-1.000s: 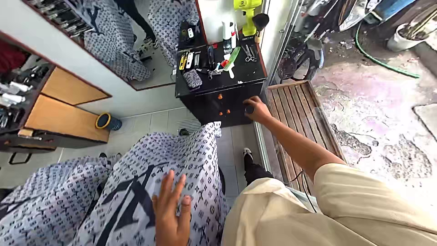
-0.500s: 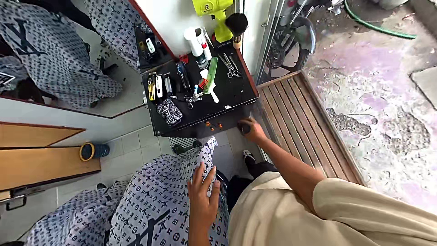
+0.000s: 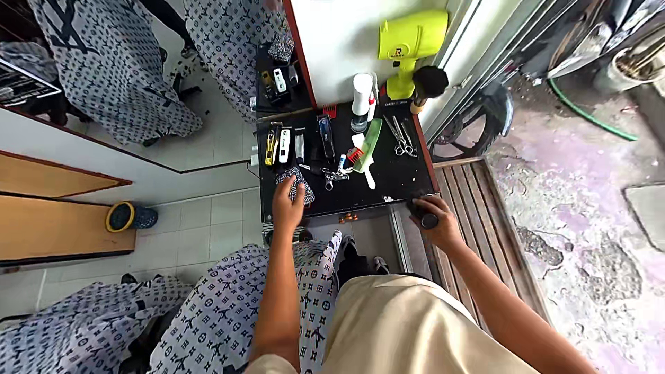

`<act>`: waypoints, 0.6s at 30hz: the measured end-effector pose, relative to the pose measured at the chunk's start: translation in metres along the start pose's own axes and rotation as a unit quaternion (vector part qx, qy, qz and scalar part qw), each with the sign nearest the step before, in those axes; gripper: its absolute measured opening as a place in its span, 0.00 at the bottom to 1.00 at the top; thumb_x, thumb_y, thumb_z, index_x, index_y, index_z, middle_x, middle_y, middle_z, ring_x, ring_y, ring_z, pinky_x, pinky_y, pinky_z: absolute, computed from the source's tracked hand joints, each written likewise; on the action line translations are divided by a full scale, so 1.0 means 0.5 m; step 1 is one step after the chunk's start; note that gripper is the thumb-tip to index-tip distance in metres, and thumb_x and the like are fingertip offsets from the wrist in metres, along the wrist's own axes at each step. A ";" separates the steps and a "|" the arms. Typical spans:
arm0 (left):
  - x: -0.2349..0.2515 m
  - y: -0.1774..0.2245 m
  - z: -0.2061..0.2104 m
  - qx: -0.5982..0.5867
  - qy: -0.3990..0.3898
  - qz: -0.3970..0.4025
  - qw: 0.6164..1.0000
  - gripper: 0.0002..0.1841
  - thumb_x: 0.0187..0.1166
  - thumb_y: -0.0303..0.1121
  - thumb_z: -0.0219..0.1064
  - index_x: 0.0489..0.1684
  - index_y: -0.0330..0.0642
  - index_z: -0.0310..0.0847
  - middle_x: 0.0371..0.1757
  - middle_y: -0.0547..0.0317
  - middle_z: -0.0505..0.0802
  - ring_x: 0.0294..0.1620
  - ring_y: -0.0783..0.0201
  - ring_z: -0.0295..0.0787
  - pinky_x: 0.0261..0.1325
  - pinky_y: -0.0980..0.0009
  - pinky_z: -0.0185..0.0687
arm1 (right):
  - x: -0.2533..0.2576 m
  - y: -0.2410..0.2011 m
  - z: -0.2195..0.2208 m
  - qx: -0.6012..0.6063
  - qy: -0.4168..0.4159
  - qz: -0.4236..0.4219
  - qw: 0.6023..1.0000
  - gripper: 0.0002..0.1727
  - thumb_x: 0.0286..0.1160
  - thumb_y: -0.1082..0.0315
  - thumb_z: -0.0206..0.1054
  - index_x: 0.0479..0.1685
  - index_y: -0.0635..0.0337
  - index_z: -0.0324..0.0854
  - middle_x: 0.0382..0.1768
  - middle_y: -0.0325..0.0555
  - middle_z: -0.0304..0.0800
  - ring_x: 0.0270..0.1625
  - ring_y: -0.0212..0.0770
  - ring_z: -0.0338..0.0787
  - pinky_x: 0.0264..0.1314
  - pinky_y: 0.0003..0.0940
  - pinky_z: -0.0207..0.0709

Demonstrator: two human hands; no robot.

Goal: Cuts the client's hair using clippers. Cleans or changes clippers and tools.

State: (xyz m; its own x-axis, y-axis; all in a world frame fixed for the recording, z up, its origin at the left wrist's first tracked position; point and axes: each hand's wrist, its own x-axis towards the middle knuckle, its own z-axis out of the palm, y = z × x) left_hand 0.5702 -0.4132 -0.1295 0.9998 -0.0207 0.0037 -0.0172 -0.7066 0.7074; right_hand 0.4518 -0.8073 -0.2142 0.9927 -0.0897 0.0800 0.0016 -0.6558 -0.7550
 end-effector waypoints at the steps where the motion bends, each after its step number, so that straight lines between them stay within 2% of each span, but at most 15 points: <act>1: 0.058 -0.021 0.002 0.007 0.011 -0.022 1.000 0.27 0.90 0.43 0.58 0.81 0.32 0.73 0.80 0.36 0.80 0.84 0.44 0.72 0.87 0.46 0.64 | 0.029 -0.012 -0.001 -0.004 0.032 -0.018 0.999 0.26 0.68 0.62 0.79 0.68 0.56 0.87 0.73 0.62 0.81 0.76 0.58 0.81 0.77 0.54 0.76; 3: 0.169 -0.047 0.012 0.031 0.007 -0.076 0.997 0.29 0.90 0.43 0.58 0.84 0.32 0.69 0.79 0.33 0.80 0.83 0.41 0.74 0.85 0.43 0.65 | 0.051 0.001 0.014 -0.018 0.018 -0.007 1.000 0.25 0.69 0.61 0.78 0.68 0.55 0.87 0.73 0.60 0.81 0.77 0.56 0.80 0.78 0.53 0.75; 5: 0.265 -0.064 0.031 0.081 -0.010 -0.118 0.990 0.30 0.88 0.43 0.59 0.85 0.34 0.67 0.78 0.33 0.80 0.81 0.38 0.75 0.82 0.40 0.68 | 0.039 0.020 0.024 -0.032 -0.087 0.046 0.995 0.26 0.66 0.63 0.79 0.68 0.51 0.87 0.73 0.55 0.82 0.77 0.53 0.80 0.80 0.52 0.73; 7: 0.332 -0.083 0.053 0.127 -0.024 -0.136 0.982 0.31 0.86 0.40 0.61 0.86 0.33 0.66 0.76 0.28 0.80 0.79 0.34 0.75 0.80 0.37 0.69 | 0.024 0.008 0.014 -0.029 -0.132 0.084 0.987 0.28 0.63 0.64 0.81 0.68 0.53 0.87 0.71 0.55 0.83 0.74 0.52 0.82 0.79 0.51 0.75; 10: 0.372 -0.095 0.080 0.181 -0.029 -0.142 0.973 0.34 0.78 0.33 0.67 0.86 0.33 0.63 0.77 0.23 0.77 0.78 0.29 0.74 0.77 0.36 0.72 | 0.006 -0.010 -0.010 -0.037 -0.128 0.116 0.984 0.27 0.62 0.62 0.82 0.67 0.53 0.87 0.69 0.55 0.85 0.72 0.52 0.84 0.76 0.53 0.76; 13: 0.389 -0.096 0.097 0.207 -0.001 -0.141 0.968 0.42 0.69 0.31 0.74 0.88 0.34 0.60 0.80 0.21 0.72 0.79 0.28 0.72 0.76 0.37 0.72 | 0.007 -0.004 -0.016 -0.044 -0.127 0.120 0.984 0.27 0.62 0.62 0.81 0.67 0.52 0.87 0.69 0.54 0.84 0.72 0.51 0.84 0.76 0.52 0.76; 16: 0.396 -0.098 0.104 0.218 0.000 -0.148 0.965 0.44 0.68 0.31 0.74 0.90 0.36 0.58 0.83 0.24 0.69 0.79 0.27 0.71 0.73 0.36 0.75 | 0.009 -0.010 -0.006 -0.061 -0.148 0.116 0.980 0.27 0.64 0.60 0.80 0.68 0.49 0.87 0.70 0.51 0.85 0.71 0.50 0.85 0.74 0.53 0.78; 18: 0.403 -0.099 0.109 0.218 0.000 -0.148 0.965 0.46 0.69 0.29 0.74 0.92 0.38 0.54 0.80 0.23 0.72 0.78 0.28 0.74 0.72 0.38 0.76 | 0.014 -0.016 0.006 -0.058 -0.154 0.110 0.980 0.27 0.64 0.60 0.80 0.67 0.50 0.87 0.69 0.51 0.85 0.71 0.50 0.85 0.75 0.52 0.78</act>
State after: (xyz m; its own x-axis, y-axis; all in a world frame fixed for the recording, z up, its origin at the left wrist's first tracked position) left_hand 0.7717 -0.4208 -0.2022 0.9617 0.2281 -0.1522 0.2658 -0.9119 0.3128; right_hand 0.4592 -0.8005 -0.2097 0.9568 -0.0187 -0.2902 -0.2118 -0.7286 -0.6514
